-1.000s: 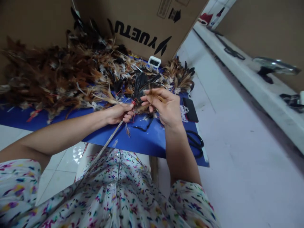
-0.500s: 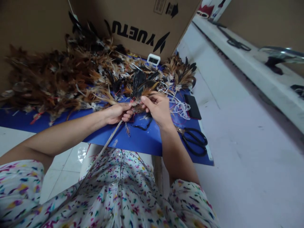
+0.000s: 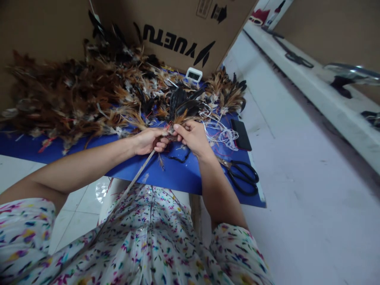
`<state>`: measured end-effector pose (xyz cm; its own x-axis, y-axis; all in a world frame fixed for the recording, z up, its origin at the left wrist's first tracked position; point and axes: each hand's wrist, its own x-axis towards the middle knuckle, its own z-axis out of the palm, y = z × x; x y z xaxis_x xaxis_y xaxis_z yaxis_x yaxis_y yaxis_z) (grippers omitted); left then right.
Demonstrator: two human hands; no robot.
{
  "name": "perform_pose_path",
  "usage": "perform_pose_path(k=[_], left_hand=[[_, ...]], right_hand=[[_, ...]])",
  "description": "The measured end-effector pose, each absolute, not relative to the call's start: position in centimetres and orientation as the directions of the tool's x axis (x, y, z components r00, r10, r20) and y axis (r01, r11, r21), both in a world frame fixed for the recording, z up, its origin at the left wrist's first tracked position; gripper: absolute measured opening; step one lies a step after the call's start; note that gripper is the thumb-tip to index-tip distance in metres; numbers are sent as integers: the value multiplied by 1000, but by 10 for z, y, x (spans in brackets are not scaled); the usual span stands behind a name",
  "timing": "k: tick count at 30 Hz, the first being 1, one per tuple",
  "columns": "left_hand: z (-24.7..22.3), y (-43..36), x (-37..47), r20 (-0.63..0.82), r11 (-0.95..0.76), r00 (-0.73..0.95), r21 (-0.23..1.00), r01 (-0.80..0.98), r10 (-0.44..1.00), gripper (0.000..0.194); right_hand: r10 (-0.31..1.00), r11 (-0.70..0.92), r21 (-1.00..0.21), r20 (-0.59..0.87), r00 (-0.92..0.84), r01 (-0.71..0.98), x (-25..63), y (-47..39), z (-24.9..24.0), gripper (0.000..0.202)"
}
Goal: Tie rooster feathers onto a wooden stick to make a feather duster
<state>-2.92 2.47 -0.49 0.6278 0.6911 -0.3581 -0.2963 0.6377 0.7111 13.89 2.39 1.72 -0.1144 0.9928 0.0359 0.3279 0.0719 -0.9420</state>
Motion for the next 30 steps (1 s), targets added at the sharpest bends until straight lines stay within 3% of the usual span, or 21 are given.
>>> perform_pose_path(k=[16,25,30], left_hand=[[-7,21,-25,-340,626,650,731,-272,680,35],[-5,14,-23,-295,551,626,792,-263,722,23],[-4,13,-20,-344,551,567,799,-243,749,28]], right_hand=[[995,95,-846,74,-62,525,131,23,20,25],[989,139,-782,137,-49,607,136,30,7,28],[980,188,-794,191,-56,578,138,30,7,24]])
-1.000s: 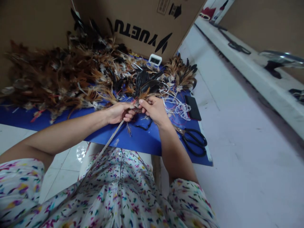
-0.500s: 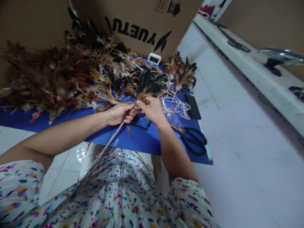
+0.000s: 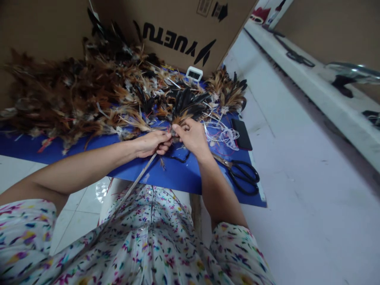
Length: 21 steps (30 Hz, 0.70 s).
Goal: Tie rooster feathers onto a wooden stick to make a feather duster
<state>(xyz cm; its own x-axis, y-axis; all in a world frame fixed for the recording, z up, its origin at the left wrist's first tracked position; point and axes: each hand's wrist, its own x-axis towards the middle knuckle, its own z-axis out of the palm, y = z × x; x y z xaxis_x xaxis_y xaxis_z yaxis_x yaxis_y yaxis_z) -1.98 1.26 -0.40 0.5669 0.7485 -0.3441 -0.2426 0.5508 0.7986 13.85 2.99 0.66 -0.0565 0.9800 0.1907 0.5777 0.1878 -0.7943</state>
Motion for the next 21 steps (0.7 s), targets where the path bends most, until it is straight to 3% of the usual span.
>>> perform_pose_path(k=[3,6,8,10,16,19,21], left_hand=[[-7,14,-19,-366,549,533,802,-236,763,31],[-13,15,-18,-365,542,526,808,-230,768,29],[-17,15,-16,-355,530,521,815,-234,776,29],[-20,16,-15,-348,519,512,821,-238,785,28],[-17,15,-13,-383,537,491,815,-218,782,23],[-14,15,-15,-392,544,494,812,-211,776,26],[-13,14,-16,-379,529,489,822,-211,786,26]], right_hand=[[890,341,-662,456,-2,668,137,24,16,17],[778,471,-397,608,-158,788,126,19,32,16],[782,546,-280,508,-361,790,111,22,42,14],[795,590,-203,315,-518,781,91,32,49,13],[792,578,-56,-202,-577,814,42,78,46,7],[761,585,-70,-297,-577,808,37,89,42,7],[758,580,-138,-270,-594,803,42,91,41,7]])
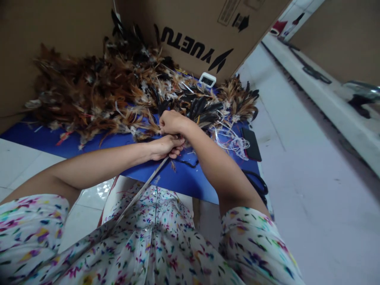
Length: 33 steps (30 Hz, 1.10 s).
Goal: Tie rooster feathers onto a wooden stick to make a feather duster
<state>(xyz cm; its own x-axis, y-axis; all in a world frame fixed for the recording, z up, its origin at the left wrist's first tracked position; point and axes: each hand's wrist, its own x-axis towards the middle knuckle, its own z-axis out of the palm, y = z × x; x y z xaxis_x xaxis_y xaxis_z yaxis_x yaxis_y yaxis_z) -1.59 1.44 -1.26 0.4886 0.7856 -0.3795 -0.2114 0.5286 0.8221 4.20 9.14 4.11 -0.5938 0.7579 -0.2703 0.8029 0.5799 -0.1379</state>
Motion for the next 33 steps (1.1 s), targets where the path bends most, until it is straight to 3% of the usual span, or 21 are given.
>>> perform_pose_path(k=[4,7,11,15,22,33], left_hand=[[-12,14,-17,-348,521,521,822,-231,780,27],[-12,15,-17,-335,524,532,814,-253,777,28],[-11,14,-18,-311,499,528,826,-262,791,28],[-10,11,-18,-333,475,474,853,-218,815,25],[-11,9,-17,-344,446,419,878,-173,840,22],[-15,10,-17,-310,417,429,891,-180,849,19]], right_hand=[[816,493,-473,-40,-576,730,60,90,46,7],[885,339,-728,31,-465,596,74,85,54,11],[943,219,-899,95,-317,380,90,75,64,21],[962,195,-934,123,-244,298,102,65,66,31],[983,141,-852,61,-171,504,105,53,53,24],[980,140,-784,23,-198,605,109,53,46,17]])
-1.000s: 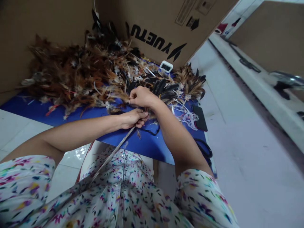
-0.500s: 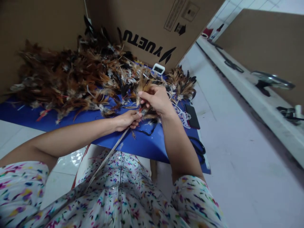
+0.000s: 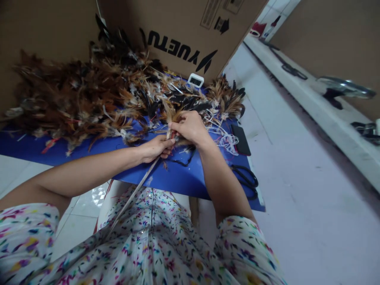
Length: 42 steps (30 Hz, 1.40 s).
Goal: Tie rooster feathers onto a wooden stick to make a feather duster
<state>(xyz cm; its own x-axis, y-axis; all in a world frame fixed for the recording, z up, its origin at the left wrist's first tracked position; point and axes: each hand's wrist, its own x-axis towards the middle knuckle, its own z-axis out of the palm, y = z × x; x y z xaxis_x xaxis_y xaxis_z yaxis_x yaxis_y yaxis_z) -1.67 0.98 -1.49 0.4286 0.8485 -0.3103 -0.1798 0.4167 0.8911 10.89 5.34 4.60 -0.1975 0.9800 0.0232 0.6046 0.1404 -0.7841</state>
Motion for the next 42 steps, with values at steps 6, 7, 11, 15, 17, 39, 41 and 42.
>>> perform_pose_path(k=[6,7,11,15,17,39,41,42], left_hand=[[-17,10,-17,-284,396,438,899,-187,853,19],[-17,10,-17,-287,396,436,900,-182,853,20],[-16,10,-16,-290,395,435,902,-173,853,22],[-15,9,-16,-289,400,432,896,-192,854,23],[-15,9,-16,-290,403,430,893,-199,855,23],[-7,11,-23,-261,439,490,850,-292,832,28],[-3,12,-27,-236,429,500,846,-317,833,29],[0,13,-29,-225,422,497,845,-328,838,29]], right_hand=[[966,223,-702,64,-252,676,113,60,36,14],[964,246,-673,97,-247,698,113,61,34,15],[951,309,-558,207,-231,770,112,62,31,18],[951,307,-477,188,-246,824,110,57,36,13],[952,304,-442,171,-254,844,107,53,39,11],[861,371,-568,507,-43,735,117,17,41,20],[817,377,-593,574,46,712,124,4,41,13],[804,374,-602,590,77,705,127,-2,39,12]])
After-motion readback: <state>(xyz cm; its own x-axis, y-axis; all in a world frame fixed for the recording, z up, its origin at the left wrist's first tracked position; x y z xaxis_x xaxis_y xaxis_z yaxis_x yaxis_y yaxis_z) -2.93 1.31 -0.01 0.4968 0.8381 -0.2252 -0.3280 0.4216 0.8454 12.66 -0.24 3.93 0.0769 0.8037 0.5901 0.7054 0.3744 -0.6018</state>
